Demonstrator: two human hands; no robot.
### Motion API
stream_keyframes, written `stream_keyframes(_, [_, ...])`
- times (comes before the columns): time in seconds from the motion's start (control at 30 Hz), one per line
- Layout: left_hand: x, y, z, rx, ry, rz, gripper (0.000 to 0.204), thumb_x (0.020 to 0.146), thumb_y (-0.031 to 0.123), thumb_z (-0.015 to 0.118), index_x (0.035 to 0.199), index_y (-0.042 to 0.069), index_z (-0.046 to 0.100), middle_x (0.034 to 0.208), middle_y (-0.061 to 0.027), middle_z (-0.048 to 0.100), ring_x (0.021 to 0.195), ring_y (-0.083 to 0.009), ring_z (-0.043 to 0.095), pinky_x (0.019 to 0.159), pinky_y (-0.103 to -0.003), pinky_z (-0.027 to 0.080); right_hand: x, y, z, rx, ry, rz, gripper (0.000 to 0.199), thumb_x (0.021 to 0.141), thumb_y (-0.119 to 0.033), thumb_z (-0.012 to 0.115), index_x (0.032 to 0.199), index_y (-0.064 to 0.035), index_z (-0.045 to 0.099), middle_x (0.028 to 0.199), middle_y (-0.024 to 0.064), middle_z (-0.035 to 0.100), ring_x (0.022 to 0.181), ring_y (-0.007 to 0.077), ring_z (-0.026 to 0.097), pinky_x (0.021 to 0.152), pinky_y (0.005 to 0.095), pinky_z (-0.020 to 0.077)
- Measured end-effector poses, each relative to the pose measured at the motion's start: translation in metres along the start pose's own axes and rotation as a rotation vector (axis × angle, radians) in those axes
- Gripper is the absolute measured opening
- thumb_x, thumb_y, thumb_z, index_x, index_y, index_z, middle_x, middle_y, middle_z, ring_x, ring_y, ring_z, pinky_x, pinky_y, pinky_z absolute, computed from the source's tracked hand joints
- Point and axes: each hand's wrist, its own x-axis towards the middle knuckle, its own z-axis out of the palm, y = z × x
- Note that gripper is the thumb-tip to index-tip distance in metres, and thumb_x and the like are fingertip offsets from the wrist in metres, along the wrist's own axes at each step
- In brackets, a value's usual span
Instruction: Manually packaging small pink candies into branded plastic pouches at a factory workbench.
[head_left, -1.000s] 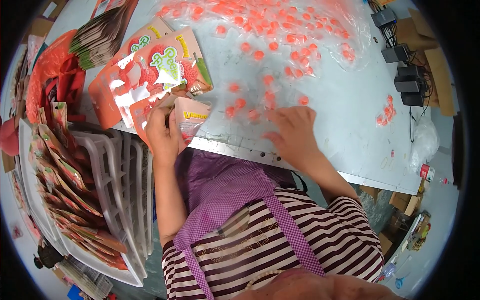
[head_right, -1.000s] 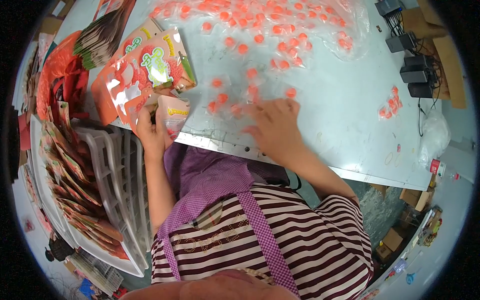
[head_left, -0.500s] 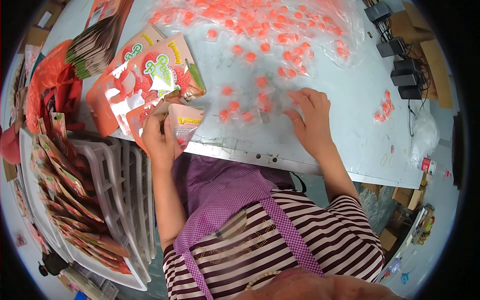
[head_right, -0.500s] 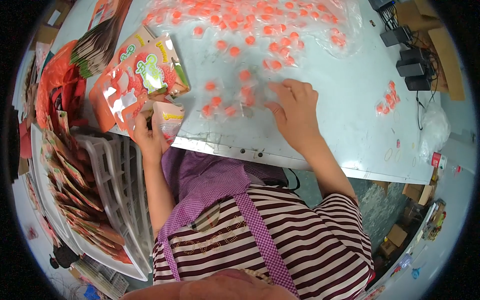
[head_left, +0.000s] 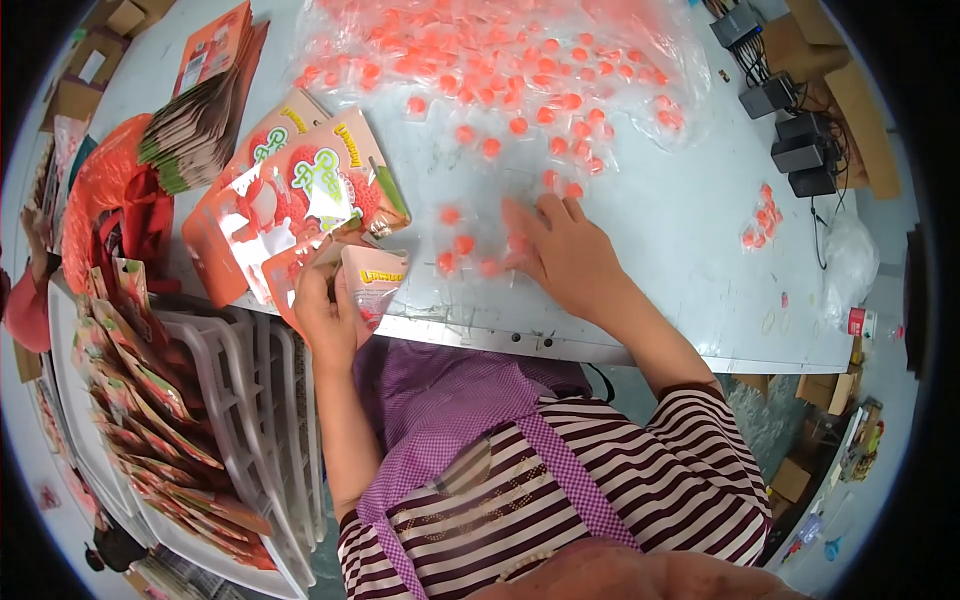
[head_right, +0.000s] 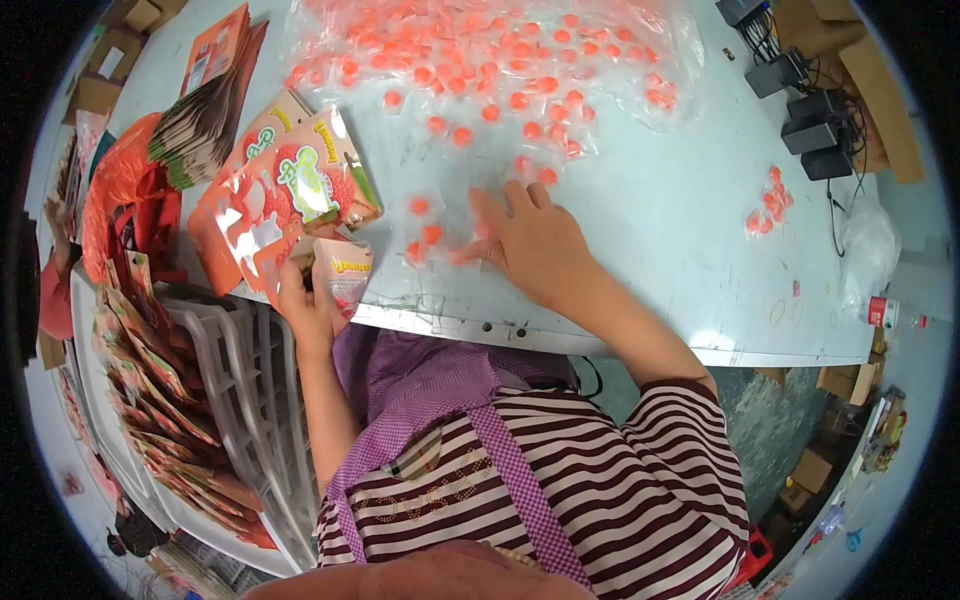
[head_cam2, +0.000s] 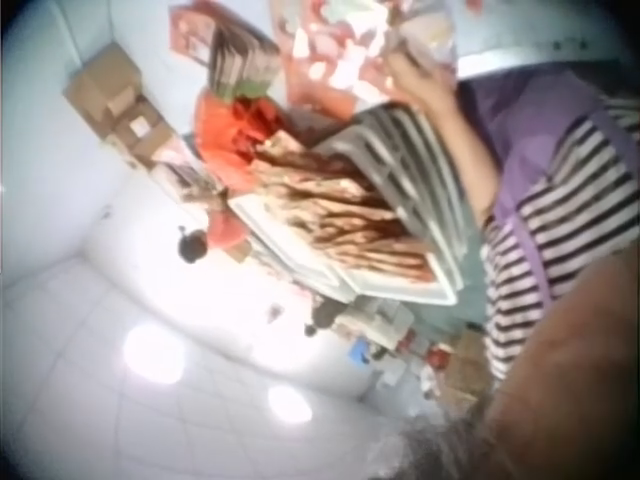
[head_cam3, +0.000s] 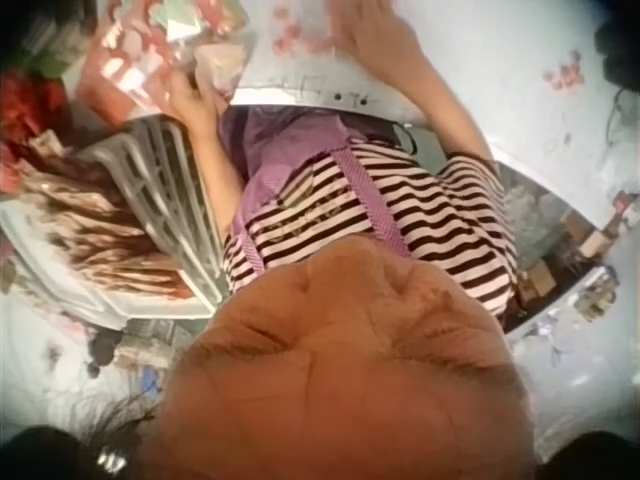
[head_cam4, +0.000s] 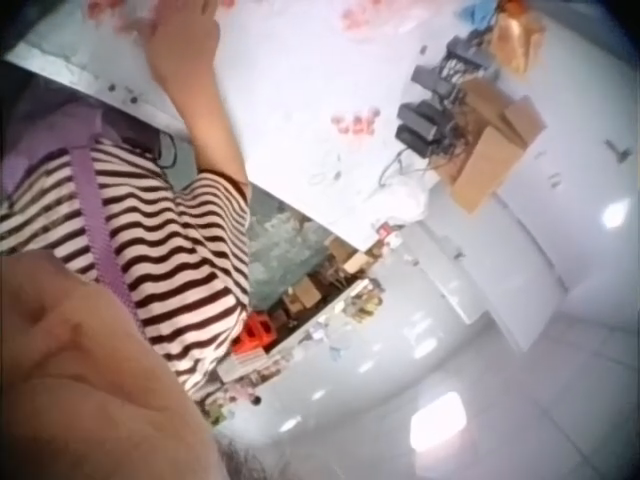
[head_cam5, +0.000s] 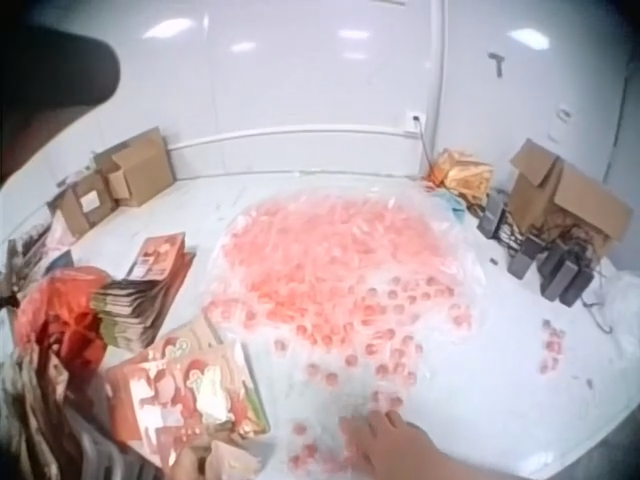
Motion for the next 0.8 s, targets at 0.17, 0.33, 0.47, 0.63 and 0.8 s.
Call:
stream_keyframes(0.17, [0.001,0.0,-0.002,0.064,-0.021,0.033,0.009,0.085,0.001,0.056,0.091,-0.004,0.052,0.085,-0.014,0.059,0.08,-0.0184,0.056,0.074,-0.028,0.044,-0.002,0.029,-0.007,0.125,0.357,0.025,0.043,0.081,-0.019,0.063,0.121,-0.0078,0.052,0.11,0.0151,0.05,0.1,0.0301,0.05,0.079,0.0374,0.0464])
stream_keyframes(0.33, [0.001,-0.004,-0.001,0.051,-0.029,-0.01,0.009,0.085,0.001,0.056,0.092,-0.004,0.053,0.085,-0.0142,0.059,0.08,-0.0198,0.057,0.074,-0.028,0.045,0.014,0.041,-0.006,0.06,0.234,0.03,0.038,0.08,-0.013,0.062,0.117,-0.0065,0.054,0.109,0.014,0.05,0.1,0.0296,0.049,0.081,0.0365,0.0449])
stream_keyframes(0.47, [0.002,-0.002,0.0,0.058,-0.017,0.052,0.009,0.085,0.001,0.056,0.092,-0.004,0.053,0.084,-0.0139,0.059,0.08,-0.0183,0.057,0.073,-0.028,0.045,0.002,0.04,0.004,0.074,0.169,-0.071,0.036,0.079,-0.009,0.061,0.115,-0.0051,0.056,0.109,0.0134,0.05,0.098,0.0287,0.049,0.084,0.0349,0.0435])
stream_keyframes(0.63, [-0.003,-0.005,-0.001,0.041,-0.002,0.017,0.01,0.085,0.001,0.056,0.094,-0.004,0.054,0.087,-0.014,0.059,0.079,-0.0176,0.057,0.072,-0.027,0.045,0.002,0.049,-0.009,0.163,0.286,-0.082,0.034,0.08,-0.007,0.061,0.113,-0.0042,0.057,0.108,0.0133,0.051,0.097,0.0288,0.049,0.085,0.0356,0.043])
stream_keyframes(0.8, [0.0,-0.004,0.0,0.058,-0.015,0.041,0.01,0.085,0.0,0.056,0.093,-0.005,0.053,0.088,-0.0135,0.058,0.079,-0.017,0.057,0.073,-0.027,0.045,0.02,0.076,-0.005,0.023,0.431,-0.037,0.033,0.08,-0.008,0.062,0.113,-0.0034,0.058,0.109,0.0131,0.053,0.097,0.0299,0.048,0.085,0.0366,0.0429])
